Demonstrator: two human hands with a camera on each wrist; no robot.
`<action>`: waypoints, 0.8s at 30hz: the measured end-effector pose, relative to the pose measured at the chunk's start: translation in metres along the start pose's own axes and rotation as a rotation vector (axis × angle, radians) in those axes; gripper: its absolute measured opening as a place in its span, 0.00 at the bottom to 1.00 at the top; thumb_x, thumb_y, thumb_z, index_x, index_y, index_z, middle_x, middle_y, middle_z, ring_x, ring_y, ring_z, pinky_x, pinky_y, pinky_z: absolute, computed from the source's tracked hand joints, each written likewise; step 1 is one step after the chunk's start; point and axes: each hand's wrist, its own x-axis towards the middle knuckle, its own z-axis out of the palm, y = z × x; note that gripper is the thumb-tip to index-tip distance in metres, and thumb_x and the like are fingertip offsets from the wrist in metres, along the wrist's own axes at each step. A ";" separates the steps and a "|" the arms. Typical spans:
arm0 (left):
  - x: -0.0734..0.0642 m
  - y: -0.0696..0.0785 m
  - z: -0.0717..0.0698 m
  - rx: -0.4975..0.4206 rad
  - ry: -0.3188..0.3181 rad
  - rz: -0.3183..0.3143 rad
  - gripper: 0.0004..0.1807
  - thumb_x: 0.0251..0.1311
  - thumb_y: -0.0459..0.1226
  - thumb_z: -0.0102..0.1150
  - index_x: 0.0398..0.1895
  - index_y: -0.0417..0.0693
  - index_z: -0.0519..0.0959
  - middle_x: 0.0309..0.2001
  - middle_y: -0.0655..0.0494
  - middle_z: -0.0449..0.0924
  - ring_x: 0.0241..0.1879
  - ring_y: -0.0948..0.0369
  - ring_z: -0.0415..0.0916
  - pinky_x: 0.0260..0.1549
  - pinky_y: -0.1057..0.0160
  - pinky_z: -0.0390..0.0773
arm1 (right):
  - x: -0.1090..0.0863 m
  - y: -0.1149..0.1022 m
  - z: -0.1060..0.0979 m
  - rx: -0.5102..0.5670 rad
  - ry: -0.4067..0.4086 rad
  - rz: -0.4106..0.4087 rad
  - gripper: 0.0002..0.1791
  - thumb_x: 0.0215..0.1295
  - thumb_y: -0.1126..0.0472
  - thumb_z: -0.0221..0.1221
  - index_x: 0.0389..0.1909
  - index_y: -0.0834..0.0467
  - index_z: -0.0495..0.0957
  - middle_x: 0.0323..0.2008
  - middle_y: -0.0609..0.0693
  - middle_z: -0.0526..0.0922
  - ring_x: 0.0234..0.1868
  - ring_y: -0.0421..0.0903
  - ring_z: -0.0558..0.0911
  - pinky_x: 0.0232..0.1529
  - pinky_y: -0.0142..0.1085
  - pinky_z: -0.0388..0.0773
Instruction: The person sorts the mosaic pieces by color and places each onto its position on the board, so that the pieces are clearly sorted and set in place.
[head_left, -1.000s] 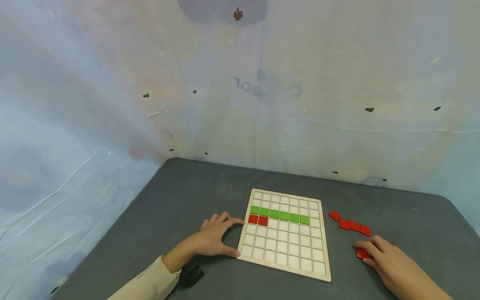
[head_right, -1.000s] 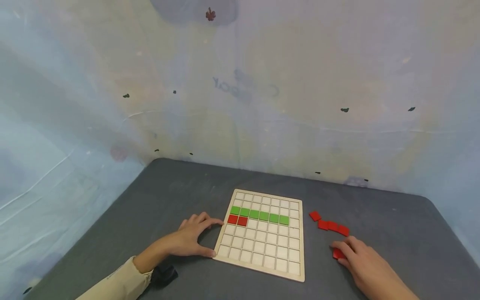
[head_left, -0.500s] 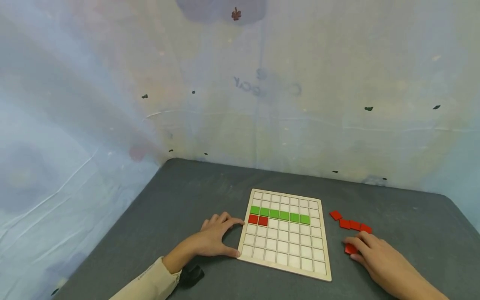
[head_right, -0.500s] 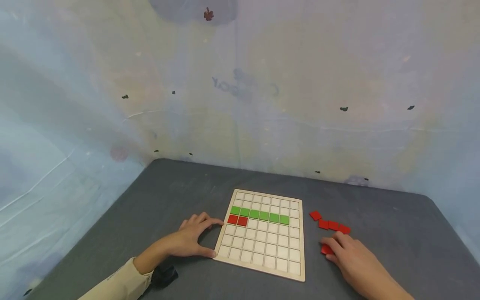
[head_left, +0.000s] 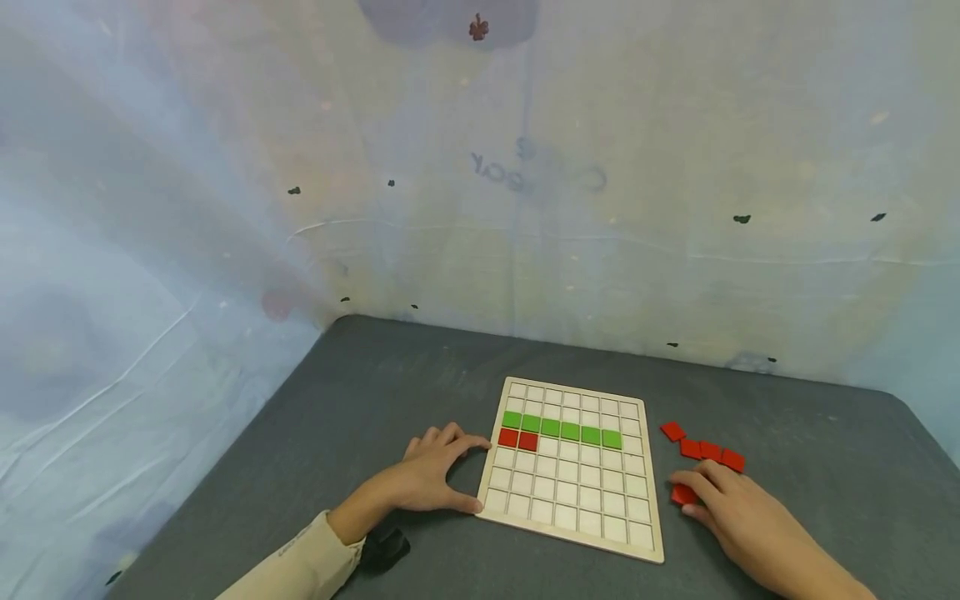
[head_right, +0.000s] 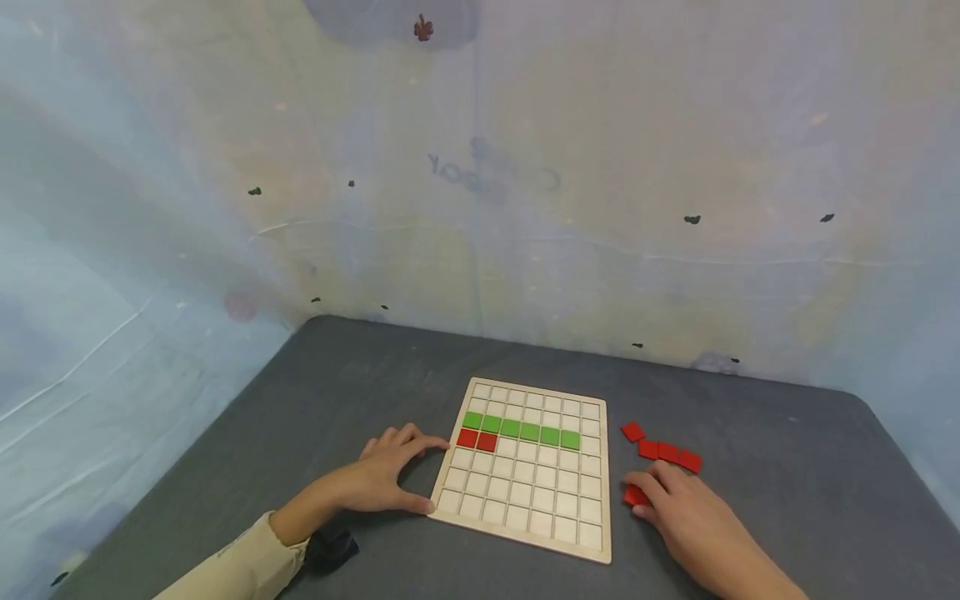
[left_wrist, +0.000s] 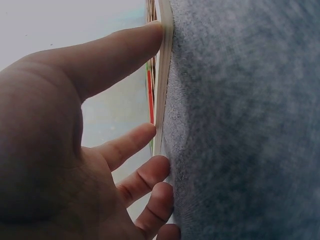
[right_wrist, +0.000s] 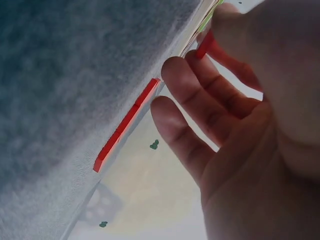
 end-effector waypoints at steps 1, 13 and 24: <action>0.000 0.000 0.000 -0.001 0.000 0.001 0.43 0.48 0.60 0.72 0.69 0.71 0.67 0.47 0.64 0.64 0.45 0.60 0.57 0.41 0.55 0.54 | 0.000 0.000 0.000 0.001 -0.005 0.004 0.22 0.54 0.52 0.73 0.50 0.42 0.79 0.42 0.35 0.75 0.37 0.34 0.77 0.39 0.37 0.79; 0.001 -0.003 0.001 0.003 -0.001 0.012 0.44 0.48 0.61 0.72 0.70 0.71 0.66 0.48 0.64 0.64 0.45 0.61 0.57 0.41 0.55 0.54 | 0.014 -0.011 -0.004 0.028 -0.065 0.013 0.20 0.58 0.50 0.70 0.51 0.41 0.79 0.45 0.36 0.76 0.41 0.35 0.77 0.44 0.39 0.79; 0.002 -0.003 0.002 0.008 -0.002 0.004 0.44 0.48 0.61 0.72 0.70 0.71 0.66 0.47 0.64 0.64 0.45 0.61 0.57 0.41 0.55 0.54 | 0.026 -0.013 0.003 0.104 -0.045 -0.004 0.20 0.59 0.50 0.70 0.51 0.40 0.77 0.46 0.33 0.76 0.44 0.33 0.78 0.45 0.38 0.79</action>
